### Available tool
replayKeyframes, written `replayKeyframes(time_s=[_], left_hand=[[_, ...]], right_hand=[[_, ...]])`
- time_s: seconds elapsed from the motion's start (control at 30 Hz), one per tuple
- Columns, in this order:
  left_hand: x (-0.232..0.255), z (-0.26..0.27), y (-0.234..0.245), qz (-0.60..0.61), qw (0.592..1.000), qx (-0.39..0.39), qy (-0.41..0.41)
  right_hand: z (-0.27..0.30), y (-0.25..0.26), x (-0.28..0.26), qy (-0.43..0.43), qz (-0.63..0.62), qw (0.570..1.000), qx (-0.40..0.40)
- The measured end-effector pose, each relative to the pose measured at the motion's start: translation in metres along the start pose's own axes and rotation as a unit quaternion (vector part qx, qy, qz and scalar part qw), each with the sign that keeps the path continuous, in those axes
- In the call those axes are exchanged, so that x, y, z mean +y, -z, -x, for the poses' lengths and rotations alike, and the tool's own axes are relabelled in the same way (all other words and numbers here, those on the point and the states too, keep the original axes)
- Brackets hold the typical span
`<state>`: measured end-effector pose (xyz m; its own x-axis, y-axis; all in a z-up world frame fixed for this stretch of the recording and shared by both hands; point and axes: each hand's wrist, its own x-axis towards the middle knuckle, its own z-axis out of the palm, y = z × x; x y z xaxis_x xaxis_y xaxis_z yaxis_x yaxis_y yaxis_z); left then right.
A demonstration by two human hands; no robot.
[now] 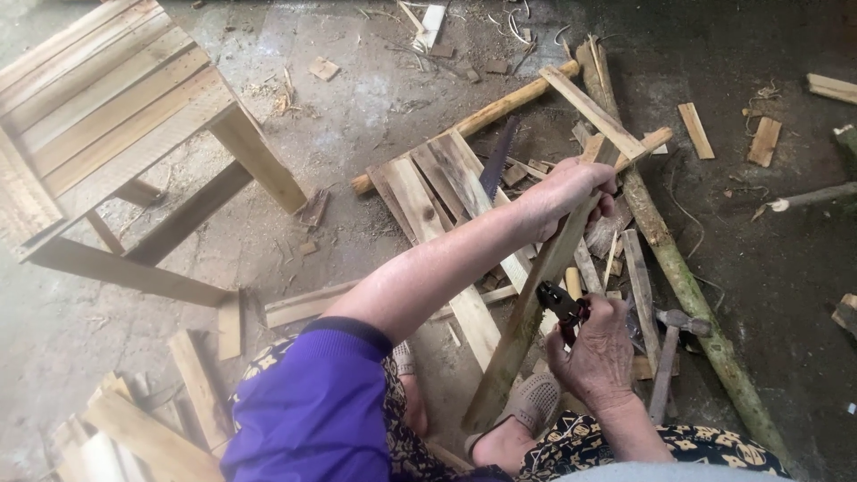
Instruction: Hammering nails into wooden planks and using pliers to remove or adjust them in a workshop setting.
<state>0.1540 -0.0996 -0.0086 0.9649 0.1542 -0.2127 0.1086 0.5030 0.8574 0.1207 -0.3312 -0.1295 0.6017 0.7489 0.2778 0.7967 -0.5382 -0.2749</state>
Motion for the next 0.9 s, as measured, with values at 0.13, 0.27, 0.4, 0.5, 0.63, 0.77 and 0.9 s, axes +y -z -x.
replayKeyframes(time_s=[0.13,0.27,0.4,0.5,0.63,0.77,0.9], left_hand=[[0.005,0.002,-0.004,-0.015,1.000,-0.008,-0.002],[0.010,0.004,-0.001,-0.005,1.000,0.008,-0.015],[0.016,0.006,-0.005,-0.039,0.999,0.018,-0.021],[0.016,0.004,0.000,-0.005,1.000,0.002,-0.017],[0.017,0.006,0.000,-0.007,1.000,0.018,-0.006],[0.012,0.005,0.002,-0.012,0.999,0.025,-0.016],[0.015,0.010,0.002,-0.008,0.999,0.036,-0.024]], right_hand=[[-0.003,0.006,-0.006,0.008,0.030,0.999,0.020],[-0.005,0.014,-0.012,-0.046,0.002,0.999,-0.028],[-0.005,0.006,-0.005,-0.026,-0.003,1.000,-0.002],[-0.007,-0.003,0.003,0.008,-0.003,0.999,0.035],[-0.008,-0.005,0.006,0.033,-0.014,0.999,0.029],[-0.007,0.008,-0.007,0.013,-0.072,0.997,0.003],[-0.003,0.016,-0.024,-0.067,-0.110,0.991,-0.043]])
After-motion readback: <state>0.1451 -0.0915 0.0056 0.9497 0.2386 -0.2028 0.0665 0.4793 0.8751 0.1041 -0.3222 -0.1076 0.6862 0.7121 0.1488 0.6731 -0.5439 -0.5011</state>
